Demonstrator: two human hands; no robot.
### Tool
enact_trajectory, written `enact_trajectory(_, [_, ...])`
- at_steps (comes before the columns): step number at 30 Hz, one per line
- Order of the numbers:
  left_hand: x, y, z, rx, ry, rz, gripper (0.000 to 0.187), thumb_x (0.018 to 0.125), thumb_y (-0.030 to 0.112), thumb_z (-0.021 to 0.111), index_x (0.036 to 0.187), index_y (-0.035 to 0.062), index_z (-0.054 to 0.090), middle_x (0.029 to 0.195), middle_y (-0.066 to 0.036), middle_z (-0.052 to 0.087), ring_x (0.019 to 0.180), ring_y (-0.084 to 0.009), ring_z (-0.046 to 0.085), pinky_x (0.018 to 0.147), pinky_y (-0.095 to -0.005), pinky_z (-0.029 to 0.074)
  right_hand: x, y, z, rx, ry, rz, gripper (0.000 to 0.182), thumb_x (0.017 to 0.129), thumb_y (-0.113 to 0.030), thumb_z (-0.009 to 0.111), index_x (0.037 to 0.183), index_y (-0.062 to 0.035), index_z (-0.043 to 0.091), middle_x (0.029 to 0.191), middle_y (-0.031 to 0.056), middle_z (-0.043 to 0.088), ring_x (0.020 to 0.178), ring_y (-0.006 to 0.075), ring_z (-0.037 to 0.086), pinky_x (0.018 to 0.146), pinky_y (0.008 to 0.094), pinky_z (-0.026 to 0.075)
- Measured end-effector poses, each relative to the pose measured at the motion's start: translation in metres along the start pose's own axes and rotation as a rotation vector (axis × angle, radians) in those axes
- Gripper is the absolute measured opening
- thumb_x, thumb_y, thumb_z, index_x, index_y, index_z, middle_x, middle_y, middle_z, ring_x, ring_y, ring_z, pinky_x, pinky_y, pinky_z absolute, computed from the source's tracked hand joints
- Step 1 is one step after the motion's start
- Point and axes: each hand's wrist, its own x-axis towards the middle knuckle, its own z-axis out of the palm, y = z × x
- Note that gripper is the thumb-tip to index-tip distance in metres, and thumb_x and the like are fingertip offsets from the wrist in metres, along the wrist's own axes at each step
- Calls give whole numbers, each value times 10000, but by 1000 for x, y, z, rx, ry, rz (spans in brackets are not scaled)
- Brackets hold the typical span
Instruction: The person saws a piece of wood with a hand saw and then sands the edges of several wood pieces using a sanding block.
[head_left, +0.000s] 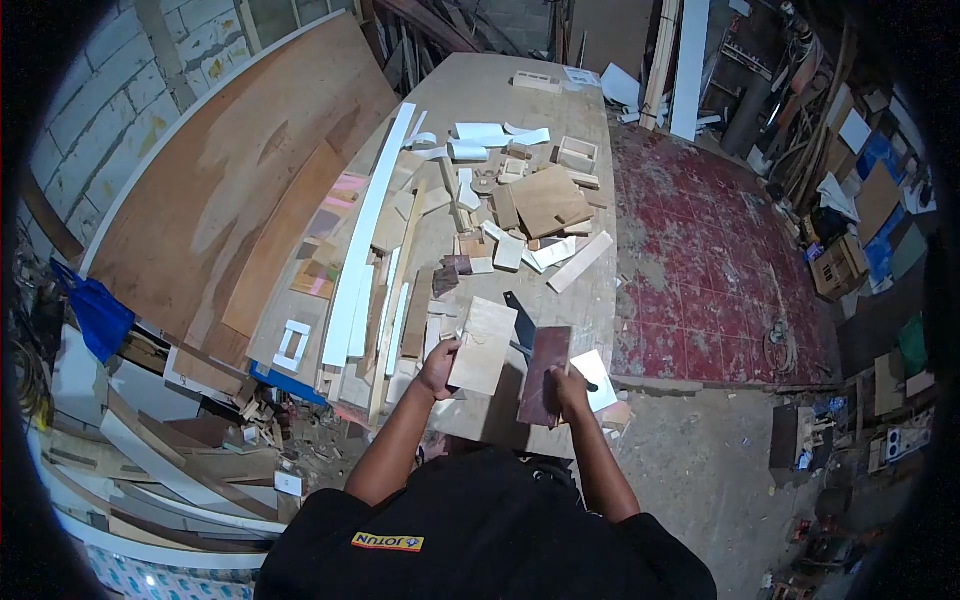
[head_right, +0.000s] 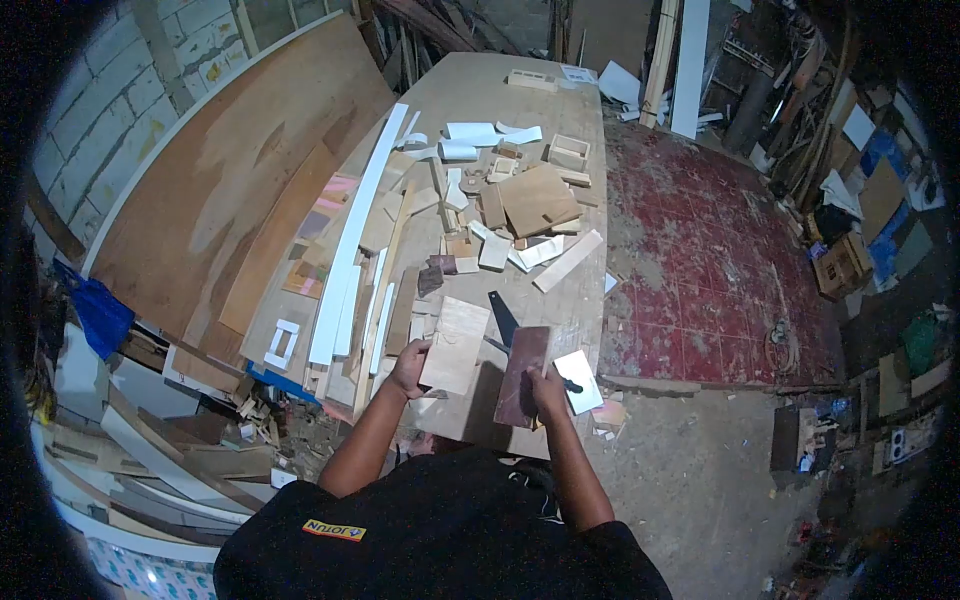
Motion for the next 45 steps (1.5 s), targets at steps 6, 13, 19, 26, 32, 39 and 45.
enact_trajectory(6, [1,-15,4,408,413,259,382,939,213,536,1250,1,599,1111,-80,659,1004,-167,609,921,-317,460,33,88,16,-332,-93,29,265,867,-56,657,1119,6,605,932,102,678,817,187,645,704,333,523])
enact_trajectory(13, [-7,-26,7,630,415,387,316,991,148,476,1241,-4,596,1107,-62,659,1027,-132,599,922,-288,453,48,95,28,-894,-134,-40,593,759,-243,759,1214,55,523,1047,254,657,963,372,663,813,448,532])
enact_trajectory(19, [-10,-34,-9,807,455,352,357,1007,155,469,1311,-16,549,1192,-82,641,1093,-156,585,987,-303,428,14,1,67,-948,96,-953,515,801,-129,683,1272,-4,514,1071,251,614,1039,436,591,900,475,491])
enact_trajectory(26, [-1,-47,-3,1131,427,331,353,1016,167,444,1282,-41,546,1165,-102,648,1102,-162,578,987,-316,426,-11,-32,93,-1101,-172,-981,220,797,-112,657,1011,-61,655,936,150,653,899,364,631,754,453,513])
enact_trajectory(32, [4,-59,-13,1161,389,398,345,1001,148,442,1263,-44,558,1137,-148,660,1074,-200,602,960,-328,442,-14,-31,95,-947,-178,-947,128,797,-94,630,913,-40,639,815,138,637,768,351,634,687,429,501])
enact_trajectory(39, [1,-60,-32,955,421,351,332,1020,159,429,1262,-15,575,1111,-72,668,1004,-130,610,903,-295,469,27,-11,76,85,-118,-366,117,885,-136,519,798,-67,556,713,21,551,636,137,547,617,284,455])
enact_trajectory(45, [-13,-51,-29,928,521,430,321,997,154,434,1216,-16,595,1069,-62,666,966,-129,603,877,-289,466,39,-1,24,186,-77,-240,205,883,-202,501,748,-56,552,697,76,554,628,184,534,604,323,438])
